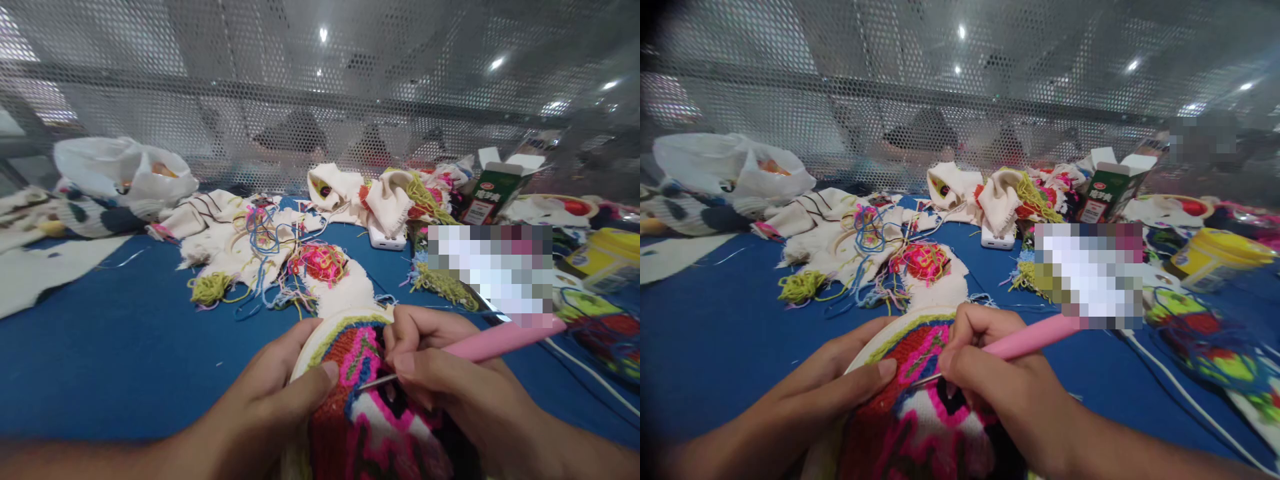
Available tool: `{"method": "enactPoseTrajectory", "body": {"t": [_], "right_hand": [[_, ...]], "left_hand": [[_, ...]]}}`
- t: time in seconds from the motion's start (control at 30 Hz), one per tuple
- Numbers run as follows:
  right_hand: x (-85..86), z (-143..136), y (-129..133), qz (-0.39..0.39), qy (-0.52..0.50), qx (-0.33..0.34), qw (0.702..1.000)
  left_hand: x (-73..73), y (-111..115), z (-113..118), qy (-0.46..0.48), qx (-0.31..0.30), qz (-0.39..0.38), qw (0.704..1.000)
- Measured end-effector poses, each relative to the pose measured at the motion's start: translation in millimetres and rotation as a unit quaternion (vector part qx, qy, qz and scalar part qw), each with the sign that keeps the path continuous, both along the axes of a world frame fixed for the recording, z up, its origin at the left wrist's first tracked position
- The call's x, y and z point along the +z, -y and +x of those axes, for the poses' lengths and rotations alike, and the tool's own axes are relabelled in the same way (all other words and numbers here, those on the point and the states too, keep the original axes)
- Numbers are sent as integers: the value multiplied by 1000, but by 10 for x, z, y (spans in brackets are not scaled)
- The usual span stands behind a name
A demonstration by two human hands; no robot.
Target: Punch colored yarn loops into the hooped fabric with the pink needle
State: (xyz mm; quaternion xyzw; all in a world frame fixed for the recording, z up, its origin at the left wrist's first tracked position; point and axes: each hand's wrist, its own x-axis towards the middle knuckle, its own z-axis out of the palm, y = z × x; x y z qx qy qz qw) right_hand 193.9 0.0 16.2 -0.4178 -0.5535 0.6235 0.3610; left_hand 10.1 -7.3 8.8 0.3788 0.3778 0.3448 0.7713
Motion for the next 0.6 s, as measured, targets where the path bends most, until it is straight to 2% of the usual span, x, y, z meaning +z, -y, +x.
{"method": "enactPoseTrajectory", "body": {"t": [0.4,0.6], "right_hand": [[-23,12,5,6,-9,-18,1000],[-1,-5,2,8,1,6,1000]], "left_hand": [[-13,-3,-3,0,6,0,1000],[-50,-13,4,6,18,7,1000]]}}
